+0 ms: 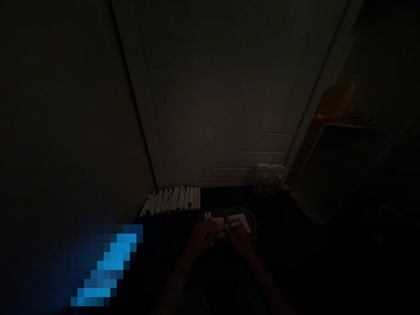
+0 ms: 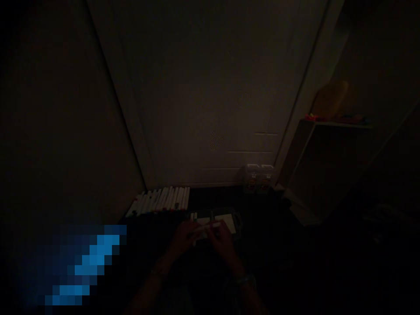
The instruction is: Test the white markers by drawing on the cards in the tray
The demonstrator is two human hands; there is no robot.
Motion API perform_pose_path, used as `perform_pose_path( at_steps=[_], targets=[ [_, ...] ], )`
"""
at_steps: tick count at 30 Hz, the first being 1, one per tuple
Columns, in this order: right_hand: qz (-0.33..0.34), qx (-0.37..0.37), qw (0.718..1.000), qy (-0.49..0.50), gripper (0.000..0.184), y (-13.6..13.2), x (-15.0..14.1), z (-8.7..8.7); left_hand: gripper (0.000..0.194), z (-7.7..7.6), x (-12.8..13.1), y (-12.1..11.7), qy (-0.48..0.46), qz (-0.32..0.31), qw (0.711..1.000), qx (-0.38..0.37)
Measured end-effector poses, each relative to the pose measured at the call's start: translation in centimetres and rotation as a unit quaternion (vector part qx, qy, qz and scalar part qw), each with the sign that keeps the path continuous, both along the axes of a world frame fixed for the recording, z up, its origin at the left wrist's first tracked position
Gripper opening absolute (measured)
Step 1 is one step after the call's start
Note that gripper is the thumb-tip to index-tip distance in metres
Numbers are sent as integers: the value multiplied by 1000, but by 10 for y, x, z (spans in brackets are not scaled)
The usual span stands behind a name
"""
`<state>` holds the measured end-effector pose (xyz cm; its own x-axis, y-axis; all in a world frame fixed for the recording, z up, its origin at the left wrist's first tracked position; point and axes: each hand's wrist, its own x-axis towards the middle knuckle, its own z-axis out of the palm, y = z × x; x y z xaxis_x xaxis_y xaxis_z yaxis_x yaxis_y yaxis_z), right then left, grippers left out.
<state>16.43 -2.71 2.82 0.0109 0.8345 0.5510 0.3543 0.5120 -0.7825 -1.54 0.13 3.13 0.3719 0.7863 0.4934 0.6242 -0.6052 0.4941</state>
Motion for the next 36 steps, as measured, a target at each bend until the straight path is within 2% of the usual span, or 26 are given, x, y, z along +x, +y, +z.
perform_pose_path(
  at_steps=[5,11,17,21,25,28,30,32,36],
  targets=[
    [10,9,1000,-11,16,0,0,0,30,3,2,-2,0,-13,999,-35],
    [-8,-31,999,2,23,-4,1,1,30,10,0,-3,4,-9,999,-41],
    [-45,10,999,-25,31,-7,4,5,29,19,3,-8,-56,11,996,-65],
    [-91,57,986,-129,36,-6,4,6,36,16,1,-8,-122,1,989,-81],
    [-26,58,965,-253,36,-9,-2,10,42,11,-3,-7,-127,-5,990,-53],
    [2,39,953,-300,34,-10,-7,12,32,9,-3,-6,-87,-13,996,-36],
    [-7,31,952,-304,34,-9,-7,10,26,9,-2,-5,-60,-23,998,-30],
    [-18,26,957,-287,34,-8,-6,9,29,8,-1,-4,-57,-12,998,-32],
    [-63,20,974,-218,33,-3,1,6,31,7,-4,0,-106,69,991,-38]
  ],
)
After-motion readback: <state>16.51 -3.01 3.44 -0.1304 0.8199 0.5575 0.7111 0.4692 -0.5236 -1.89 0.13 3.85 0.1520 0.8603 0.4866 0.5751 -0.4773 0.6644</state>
